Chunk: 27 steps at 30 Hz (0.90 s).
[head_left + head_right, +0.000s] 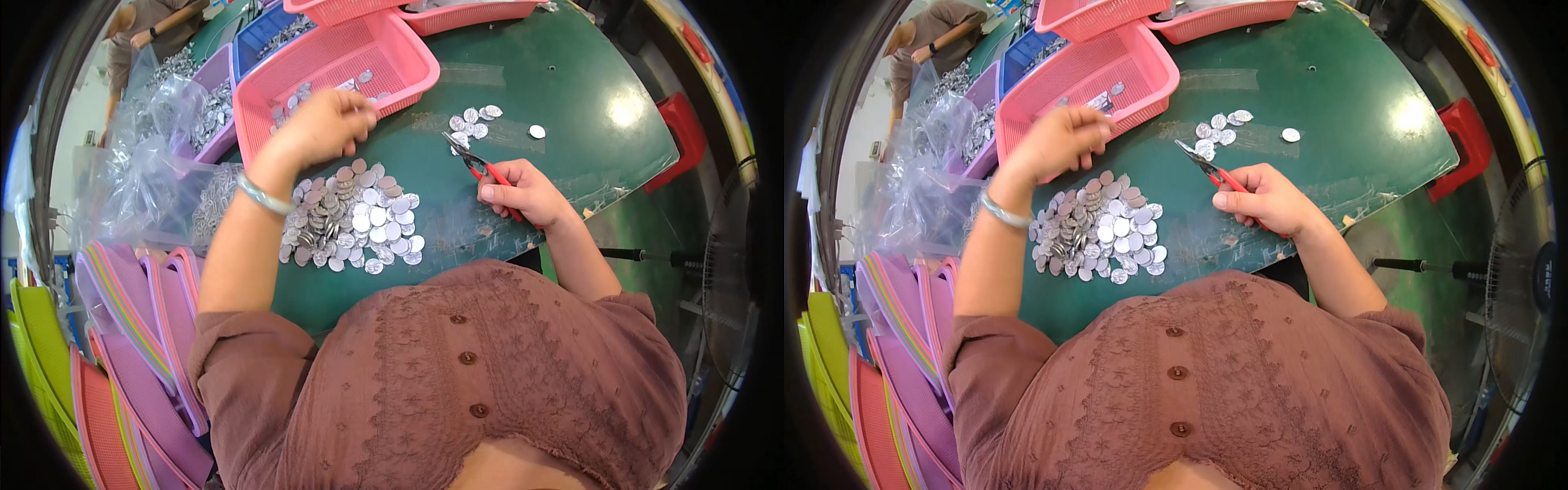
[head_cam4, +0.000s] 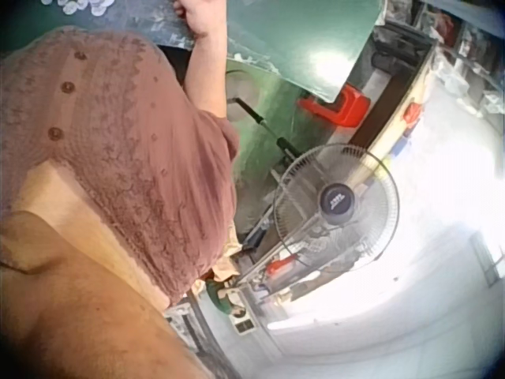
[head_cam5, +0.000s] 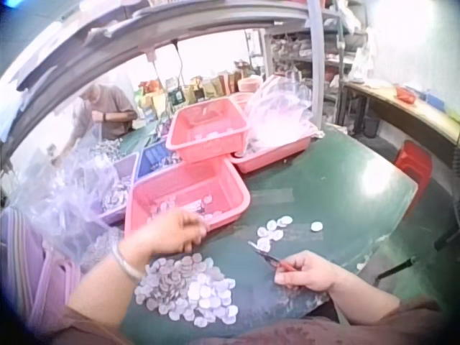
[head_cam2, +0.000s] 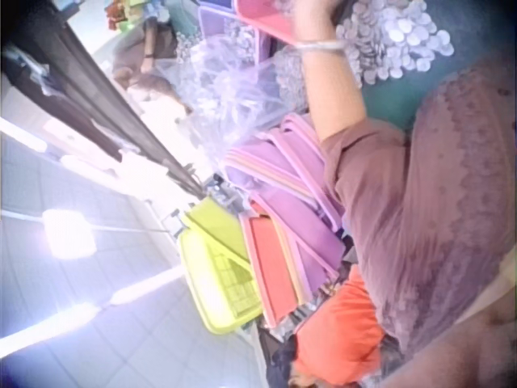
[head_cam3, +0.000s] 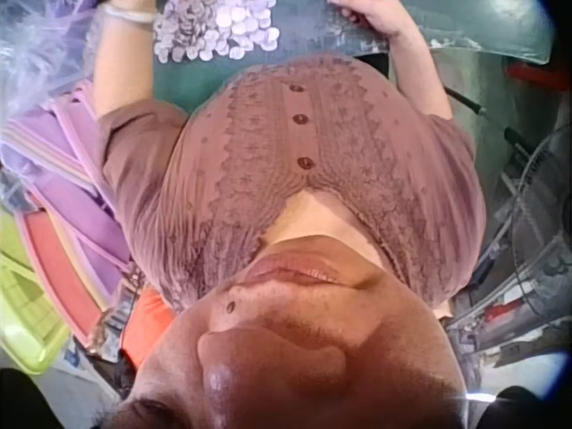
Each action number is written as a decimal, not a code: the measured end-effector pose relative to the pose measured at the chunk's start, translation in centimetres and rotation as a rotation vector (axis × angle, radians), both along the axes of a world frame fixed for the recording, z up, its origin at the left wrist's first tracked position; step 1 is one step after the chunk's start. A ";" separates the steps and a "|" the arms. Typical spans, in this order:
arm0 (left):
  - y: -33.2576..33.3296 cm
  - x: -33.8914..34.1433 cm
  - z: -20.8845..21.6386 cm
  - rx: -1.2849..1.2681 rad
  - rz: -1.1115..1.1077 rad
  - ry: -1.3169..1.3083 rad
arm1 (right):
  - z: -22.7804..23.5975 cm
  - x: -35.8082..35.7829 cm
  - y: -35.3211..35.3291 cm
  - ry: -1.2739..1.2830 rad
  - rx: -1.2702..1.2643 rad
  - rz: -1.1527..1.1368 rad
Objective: The person uses a pair of snips to trim small circular labels or components from a larger pile on a workbench, picking each one up individually and placing the trimmed items into a pink tray.
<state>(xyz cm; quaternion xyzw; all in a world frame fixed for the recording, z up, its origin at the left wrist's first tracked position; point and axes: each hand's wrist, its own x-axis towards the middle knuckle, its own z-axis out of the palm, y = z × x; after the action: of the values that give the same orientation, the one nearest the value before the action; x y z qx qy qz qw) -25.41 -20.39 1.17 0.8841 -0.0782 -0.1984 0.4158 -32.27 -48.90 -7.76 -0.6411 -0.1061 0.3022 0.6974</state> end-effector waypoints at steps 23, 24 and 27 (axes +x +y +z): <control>-1.9 -7.4 -6.8 -0.800 0.473 0.208 | 0.5 -0.8 1.1 -0.196 -0.181 0.058; -2.2 -7.9 -5.9 -0.829 0.434 0.289 | 0.7 -1.0 1.3 -0.234 -0.197 0.064; -2.7 -8.9 -5.4 -0.953 0.389 0.344 | 1.4 -1.2 1.7 -0.361 -0.249 0.083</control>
<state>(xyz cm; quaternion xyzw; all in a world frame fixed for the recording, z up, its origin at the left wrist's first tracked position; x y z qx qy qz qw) -34.29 -23.07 -4.20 0.5505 0.0745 -0.2020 0.8066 -33.52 -47.18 -6.33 -0.7612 -0.2172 0.2216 0.5695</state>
